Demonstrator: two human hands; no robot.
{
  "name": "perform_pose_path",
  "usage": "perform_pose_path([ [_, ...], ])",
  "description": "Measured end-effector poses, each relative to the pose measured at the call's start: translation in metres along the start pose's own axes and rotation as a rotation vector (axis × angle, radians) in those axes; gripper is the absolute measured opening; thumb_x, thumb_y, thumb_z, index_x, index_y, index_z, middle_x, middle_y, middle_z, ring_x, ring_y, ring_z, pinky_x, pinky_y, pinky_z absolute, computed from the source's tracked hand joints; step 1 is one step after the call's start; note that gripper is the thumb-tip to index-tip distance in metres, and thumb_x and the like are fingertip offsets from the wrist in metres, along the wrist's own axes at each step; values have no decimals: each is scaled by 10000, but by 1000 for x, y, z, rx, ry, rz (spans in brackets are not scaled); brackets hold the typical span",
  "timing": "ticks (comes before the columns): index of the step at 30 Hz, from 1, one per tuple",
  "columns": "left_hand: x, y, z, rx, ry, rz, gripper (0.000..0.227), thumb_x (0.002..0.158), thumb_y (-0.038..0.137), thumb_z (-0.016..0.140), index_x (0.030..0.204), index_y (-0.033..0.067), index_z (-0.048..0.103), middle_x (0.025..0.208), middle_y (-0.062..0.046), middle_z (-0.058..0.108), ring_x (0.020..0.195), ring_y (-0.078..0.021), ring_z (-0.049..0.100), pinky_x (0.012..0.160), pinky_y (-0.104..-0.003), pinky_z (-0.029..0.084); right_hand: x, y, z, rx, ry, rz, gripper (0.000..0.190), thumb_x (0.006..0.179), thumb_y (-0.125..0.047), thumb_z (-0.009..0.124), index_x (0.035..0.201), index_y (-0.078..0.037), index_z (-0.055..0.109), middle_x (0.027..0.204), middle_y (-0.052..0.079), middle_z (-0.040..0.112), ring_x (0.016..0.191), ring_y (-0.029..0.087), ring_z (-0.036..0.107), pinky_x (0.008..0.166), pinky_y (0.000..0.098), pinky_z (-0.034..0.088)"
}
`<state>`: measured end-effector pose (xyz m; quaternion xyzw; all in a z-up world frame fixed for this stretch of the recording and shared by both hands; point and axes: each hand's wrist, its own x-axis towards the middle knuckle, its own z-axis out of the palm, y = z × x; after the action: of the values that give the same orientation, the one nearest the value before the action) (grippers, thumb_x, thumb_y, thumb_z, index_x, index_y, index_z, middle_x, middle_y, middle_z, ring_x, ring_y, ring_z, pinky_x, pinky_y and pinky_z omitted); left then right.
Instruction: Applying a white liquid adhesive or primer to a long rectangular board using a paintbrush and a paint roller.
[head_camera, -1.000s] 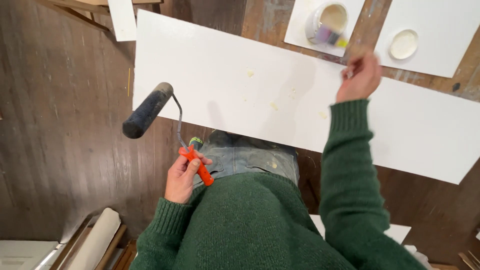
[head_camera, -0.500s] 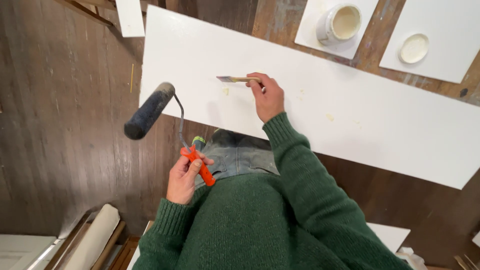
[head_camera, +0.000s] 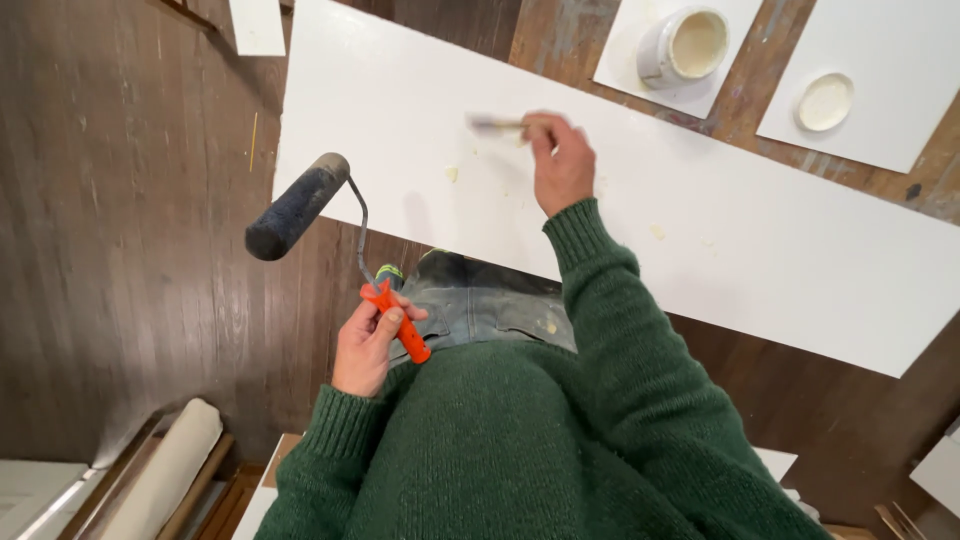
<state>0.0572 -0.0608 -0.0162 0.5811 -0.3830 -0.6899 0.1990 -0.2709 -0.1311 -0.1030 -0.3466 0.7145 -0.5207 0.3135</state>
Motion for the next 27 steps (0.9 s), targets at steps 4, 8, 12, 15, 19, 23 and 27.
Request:
perform_pose_path([
  [4, 8, 3, 4, -2, -31, 39, 246, 1033, 180, 580, 1178, -13, 626, 1044, -110, 725, 1044, -225, 720, 917, -358, 568, 6, 56, -24, 38, -17, 78, 164, 1050, -108, 597, 1149, -32, 703, 922, 39, 737, 846, 116, 722, 721, 250, 519],
  [8, -2, 6, 7, 15, -13, 11, 246, 1029, 185, 578, 1174, -9, 623, 1040, -108, 719, 1044, -223, 721, 905, -364, 569, 11, 67, -75, 551, 184, 366, 155, 1022, -148, 565, 1057, -69, 694, 819, 12, 654, 700, 92, 558, 597, 243, 419],
  [12, 5, 2, 7, 37, -43, 40, 246, 1030, 193, 584, 1178, 0, 627, 1037, -111, 728, 1044, -220, 721, 917, -361, 571, 42, 100, -136, 812, 527, 514, 95, 931, -173, 618, 875, -100, 638, 723, -2, 588, 647, 97, 502, 545, 267, 418],
  [15, 3, 6, 11, 50, -29, 13, 248, 1024, 198, 588, 1175, 6, 629, 1040, -110, 735, 1037, -221, 720, 893, -358, 568, 64, 104, -168, 795, 549, 407, 77, 935, -130, 644, 901, -65, 666, 720, 1, 577, 623, 108, 466, 509, 268, 353],
  [19, 4, 8, 17, 53, -39, 3, 249, 1030, 204, 587, 1169, 2, 627, 1048, -112, 736, 1044, -219, 712, 898, -359, 565, 93, 134, -180, 792, 541, 481, 146, 968, -147, 584, 1005, -65, 700, 746, 12, 629, 616, 97, 458, 515, 261, 381],
  [23, 1, 8, 22, 71, -54, -6, 244, 1025, 190, 585, 1174, 2, 631, 1050, -113, 731, 1045, -218, 714, 913, -365, 562, 97, 126, -174, 602, 436, 517, 188, 1015, -219, 607, 1065, -82, 725, 755, -15, 617, 614, 65, 470, 512, 243, 404],
  [27, 5, 8, 30, 67, -45, 0, 224, 1025, 175, 585, 1164, 5, 634, 1043, -116, 727, 1043, -221, 718, 905, -381, 559, 77, 139, -179, 556, 430, 495, 218, 1061, -236, 671, 941, -89, 565, 706, 2, 500, 532, 91, 411, 442, 262, 345],
])
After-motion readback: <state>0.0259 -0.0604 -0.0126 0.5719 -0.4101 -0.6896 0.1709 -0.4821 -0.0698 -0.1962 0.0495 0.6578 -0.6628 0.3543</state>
